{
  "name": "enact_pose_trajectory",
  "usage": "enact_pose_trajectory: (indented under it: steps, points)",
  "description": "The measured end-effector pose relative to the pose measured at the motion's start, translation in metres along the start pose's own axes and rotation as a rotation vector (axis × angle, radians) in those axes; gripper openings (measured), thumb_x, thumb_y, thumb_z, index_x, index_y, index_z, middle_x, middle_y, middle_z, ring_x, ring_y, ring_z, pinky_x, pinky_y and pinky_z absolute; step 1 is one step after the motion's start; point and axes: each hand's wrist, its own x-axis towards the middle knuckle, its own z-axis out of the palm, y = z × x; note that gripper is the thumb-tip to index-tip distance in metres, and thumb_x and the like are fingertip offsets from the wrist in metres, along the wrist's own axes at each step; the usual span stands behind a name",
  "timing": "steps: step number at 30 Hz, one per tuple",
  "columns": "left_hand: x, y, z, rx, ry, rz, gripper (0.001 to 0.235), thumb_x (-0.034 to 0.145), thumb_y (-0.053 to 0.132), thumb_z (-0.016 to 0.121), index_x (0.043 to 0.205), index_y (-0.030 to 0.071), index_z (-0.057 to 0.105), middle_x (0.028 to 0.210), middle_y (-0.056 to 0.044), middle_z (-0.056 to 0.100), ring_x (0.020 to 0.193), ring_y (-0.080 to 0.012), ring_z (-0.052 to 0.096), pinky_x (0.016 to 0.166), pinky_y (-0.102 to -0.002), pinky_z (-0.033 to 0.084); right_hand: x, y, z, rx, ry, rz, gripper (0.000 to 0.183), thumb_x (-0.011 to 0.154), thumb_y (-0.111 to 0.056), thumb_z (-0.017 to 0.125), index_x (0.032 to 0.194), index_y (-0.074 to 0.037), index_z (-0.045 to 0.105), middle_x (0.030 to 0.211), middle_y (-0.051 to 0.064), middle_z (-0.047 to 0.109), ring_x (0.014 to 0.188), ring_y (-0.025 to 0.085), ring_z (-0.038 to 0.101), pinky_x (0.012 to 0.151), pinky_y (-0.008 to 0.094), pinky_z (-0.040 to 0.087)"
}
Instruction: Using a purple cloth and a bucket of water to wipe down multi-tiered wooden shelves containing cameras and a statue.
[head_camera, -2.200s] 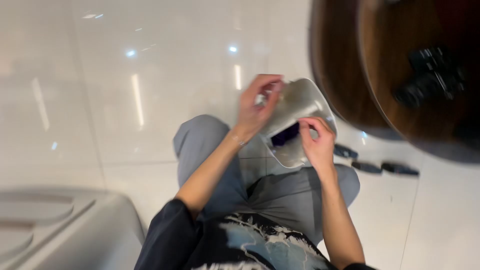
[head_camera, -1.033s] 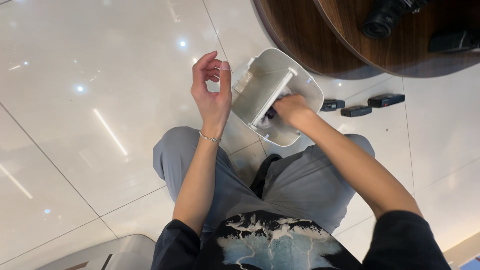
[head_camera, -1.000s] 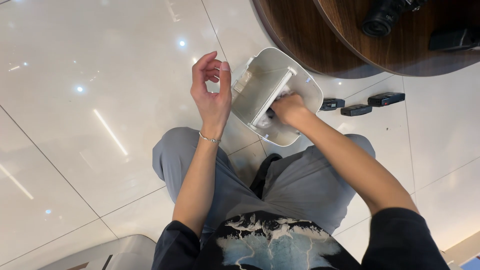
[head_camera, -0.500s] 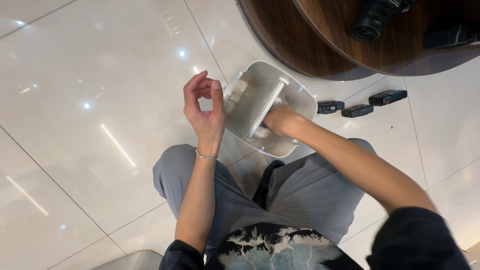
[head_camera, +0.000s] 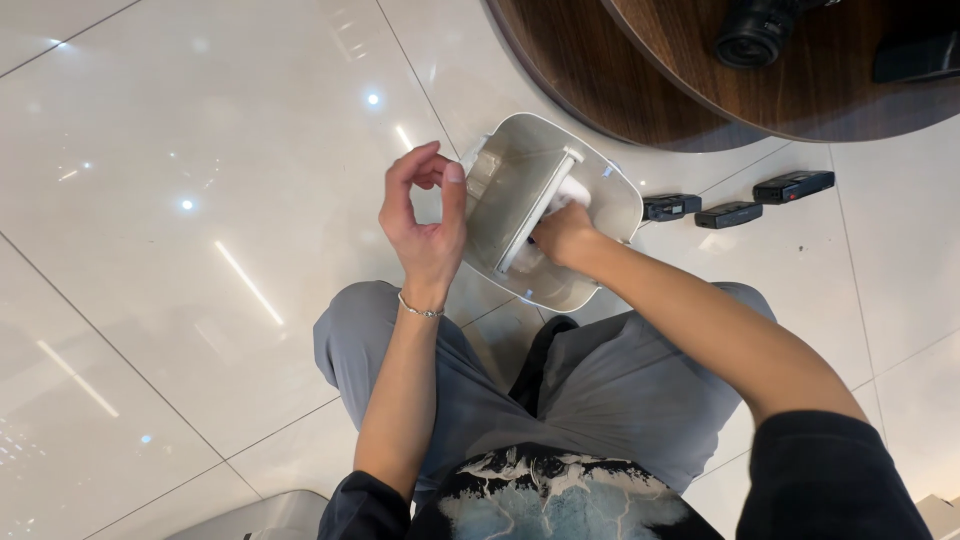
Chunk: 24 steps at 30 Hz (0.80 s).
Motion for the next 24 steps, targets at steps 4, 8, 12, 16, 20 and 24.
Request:
enact_pose_trajectory:
  steps: [4, 8, 12, 16, 20, 24]
  points:
    - [-0.002, 0.003, -0.004, -0.052, 0.039, -0.043, 0.027, 0.104, 0.003, 0.071, 0.129, 0.003, 0.061, 0.098, -0.003, 0.069, 0.09, -0.0118, 0.06, 0.088, -0.028, 0.051, 0.08, 0.019, 0.075, -0.035, -0.049, 0.071, 0.042, 0.088, -0.021, 0.067, 0.129, -0.015, 0.065, 0.134, 0.006, 0.064, 0.125, 0.025, 0.059, 0.109, 0.042, 0.04]
    - [-0.002, 0.002, -0.008, -0.029, 0.034, -0.053, 0.027, 0.103, 0.005, 0.071, 0.128, 0.003, 0.061, 0.099, -0.004, 0.068, 0.089, -0.0108, 0.06, 0.089, -0.027, 0.052, 0.079, 0.016, 0.069, -0.039, -0.033, 0.029, 0.043, 0.087, -0.015, 0.067, 0.13, -0.015, 0.066, 0.136, 0.008, 0.063, 0.125, 0.026, 0.061, 0.103, 0.042, 0.047]
    - [0.0, 0.0, -0.01, -0.056, 0.035, -0.106, 0.027, 0.103, 0.007, 0.07, 0.128, 0.003, 0.06, 0.098, -0.003, 0.069, 0.088, -0.0099, 0.06, 0.086, -0.027, 0.052, -0.026, 0.004, -0.029, -0.024, -0.032, -0.028, 0.044, 0.086, -0.009, 0.067, 0.13, -0.015, 0.067, 0.138, 0.01, 0.062, 0.124, 0.028, 0.062, 0.097, 0.042, 0.055]
    - [0.006, -0.004, -0.005, -0.074, 0.025, -0.114, 0.026, 0.103, 0.007, 0.07, 0.127, 0.003, 0.061, 0.098, -0.003, 0.069, 0.088, -0.0102, 0.061, 0.087, -0.027, 0.052, -0.103, 0.026, -0.066, 0.354, 0.139, -0.096, 0.026, 0.092, -0.01, 0.061, 0.116, -0.005, 0.07, 0.107, 0.02, 0.073, 0.105, 0.038, 0.068, 0.091, 0.05, 0.053]
    - [0.006, -0.008, -0.006, -0.047, 0.02, -0.118, 0.025, 0.104, 0.007, 0.071, 0.127, 0.003, 0.062, 0.098, -0.004, 0.068, 0.087, -0.0102, 0.059, 0.087, -0.027, 0.052, -0.129, 0.02, -0.087, 0.498, 0.322, -0.082, 0.027, 0.091, -0.014, 0.061, 0.115, -0.005, 0.069, 0.091, 0.023, 0.073, 0.091, 0.041, 0.07, 0.084, 0.051, 0.055]
    - [0.005, -0.008, -0.003, -0.069, 0.003, -0.136, 0.026, 0.103, 0.007, 0.071, 0.126, 0.003, 0.062, 0.099, -0.004, 0.068, 0.087, -0.0098, 0.059, 0.085, -0.026, 0.052, -0.075, 0.009, -0.04, 0.409, 0.239, -0.068, 0.028, 0.089, -0.009, 0.061, 0.114, -0.008, 0.073, 0.095, 0.019, 0.075, 0.094, 0.037, 0.071, 0.085, 0.049, 0.056]
